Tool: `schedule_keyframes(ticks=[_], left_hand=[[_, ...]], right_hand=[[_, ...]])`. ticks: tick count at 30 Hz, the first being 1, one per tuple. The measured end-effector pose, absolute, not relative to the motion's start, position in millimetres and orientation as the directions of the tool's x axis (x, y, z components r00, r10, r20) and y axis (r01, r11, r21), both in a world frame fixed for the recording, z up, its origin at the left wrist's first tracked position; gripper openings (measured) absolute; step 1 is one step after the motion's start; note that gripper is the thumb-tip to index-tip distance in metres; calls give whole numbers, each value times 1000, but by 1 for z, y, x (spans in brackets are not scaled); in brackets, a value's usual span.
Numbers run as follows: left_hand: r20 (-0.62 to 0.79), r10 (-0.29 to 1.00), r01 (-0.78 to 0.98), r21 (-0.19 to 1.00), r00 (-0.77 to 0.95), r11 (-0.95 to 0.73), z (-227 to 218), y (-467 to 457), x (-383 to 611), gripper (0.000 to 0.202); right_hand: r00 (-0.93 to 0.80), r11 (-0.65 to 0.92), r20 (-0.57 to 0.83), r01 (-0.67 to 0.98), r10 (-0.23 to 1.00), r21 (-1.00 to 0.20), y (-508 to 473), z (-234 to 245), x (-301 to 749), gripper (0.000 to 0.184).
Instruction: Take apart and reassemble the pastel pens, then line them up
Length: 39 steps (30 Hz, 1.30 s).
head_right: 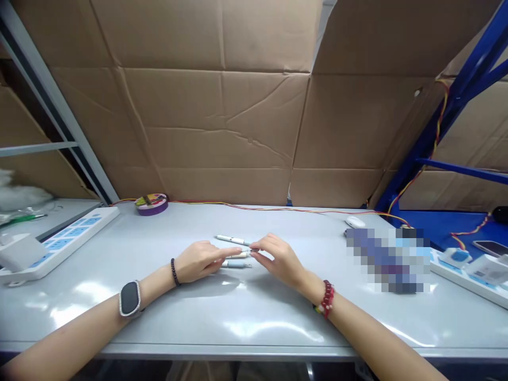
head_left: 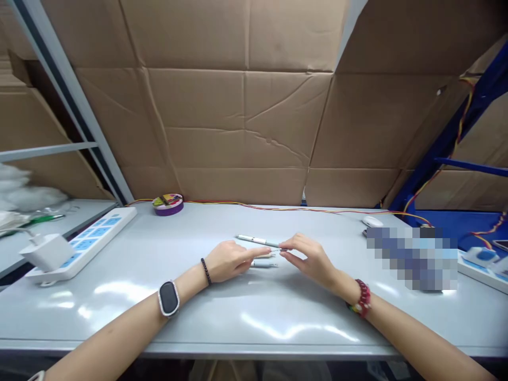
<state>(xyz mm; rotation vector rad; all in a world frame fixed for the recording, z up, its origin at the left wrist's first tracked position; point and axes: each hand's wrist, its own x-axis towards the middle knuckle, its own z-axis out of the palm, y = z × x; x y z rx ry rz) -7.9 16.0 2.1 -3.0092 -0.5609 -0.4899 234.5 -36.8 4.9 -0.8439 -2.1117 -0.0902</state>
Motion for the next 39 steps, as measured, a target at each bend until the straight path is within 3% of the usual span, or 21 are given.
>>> schedule_keyframes(ticks=[18, 30, 39], left_hand=[[323, 344, 352, 36, 882, -935, -2, 14, -6, 43], [269, 303, 332, -69, 914, -941, 0, 10, -5, 45], [273, 313, 324, 3, 910, -946, -1, 9, -4, 44]], right_hand=[[-457, 787, 713, 577, 532, -217, -38, 5, 233, 13], [-444, 783, 727, 587, 524, -205, -39, -2, 229, 11], [-455, 782, 716, 588, 530, -206, -36, -1, 231, 11]])
